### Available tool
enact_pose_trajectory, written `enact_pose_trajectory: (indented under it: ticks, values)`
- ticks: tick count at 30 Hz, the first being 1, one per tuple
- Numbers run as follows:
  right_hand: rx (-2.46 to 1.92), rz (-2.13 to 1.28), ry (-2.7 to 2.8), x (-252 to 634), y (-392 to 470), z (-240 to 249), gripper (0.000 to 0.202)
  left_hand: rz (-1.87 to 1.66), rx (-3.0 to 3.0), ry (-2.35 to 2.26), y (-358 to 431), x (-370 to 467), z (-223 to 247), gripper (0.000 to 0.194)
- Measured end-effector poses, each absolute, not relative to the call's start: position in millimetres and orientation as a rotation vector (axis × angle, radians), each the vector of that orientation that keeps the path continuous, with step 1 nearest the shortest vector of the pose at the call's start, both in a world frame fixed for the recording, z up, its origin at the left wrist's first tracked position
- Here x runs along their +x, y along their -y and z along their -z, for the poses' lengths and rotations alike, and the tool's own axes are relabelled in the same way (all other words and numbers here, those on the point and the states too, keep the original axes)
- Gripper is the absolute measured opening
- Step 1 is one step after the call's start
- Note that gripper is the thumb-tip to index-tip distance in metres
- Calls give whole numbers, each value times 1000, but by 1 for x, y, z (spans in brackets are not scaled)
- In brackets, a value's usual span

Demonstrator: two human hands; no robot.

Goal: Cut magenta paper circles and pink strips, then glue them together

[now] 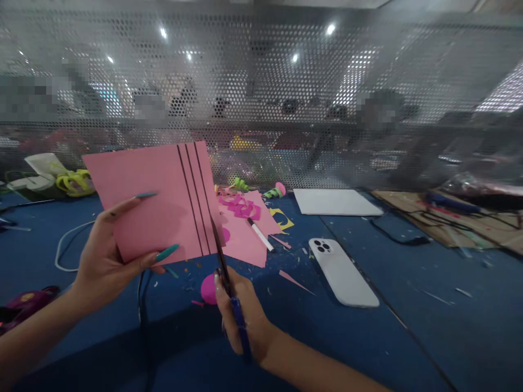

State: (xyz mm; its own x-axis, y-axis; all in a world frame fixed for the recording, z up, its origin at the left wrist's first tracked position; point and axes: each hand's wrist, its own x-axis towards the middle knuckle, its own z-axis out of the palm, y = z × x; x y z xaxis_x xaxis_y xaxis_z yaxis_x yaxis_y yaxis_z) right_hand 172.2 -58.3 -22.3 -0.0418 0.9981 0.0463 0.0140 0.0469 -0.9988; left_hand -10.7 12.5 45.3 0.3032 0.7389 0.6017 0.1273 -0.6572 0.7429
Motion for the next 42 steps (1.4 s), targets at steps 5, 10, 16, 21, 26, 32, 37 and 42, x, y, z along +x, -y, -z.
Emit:
enact_pose_trajectory:
  ticks: [5,10,16,21,26,32,37,42]
  values:
    - [-1166,-1197,1276,173,56,24,42,-1390,2040,-790,-12,-10,-45,62]
    - [-1167,-1210,1258,174,56,26,40,-1391,2009,-781,-11,-10,-46,63]
    - [-1169,-1221,1244,172,57,21,43,-1389,2010,-779,-10,-10,-47,62]
    - [-1171,-1119,1292,172,56,18,41,-1392,2002,-760,-10,-9,-48,63]
    - [-1222,-1104,1282,174,57,20,41,-1382,2030,-769,-11,-10,-46,63]
    - [-1221,-1070,1289,172,56,19,42,-1388,2024,-751,-11,-9,-46,63]
    - [-1219,-1078,1281,172,56,18,43,-1389,1994,-746,-10,-9,-47,64]
    - [-1228,-1123,1296,174,57,21,44,-1370,1987,-750,-11,-10,-46,64]
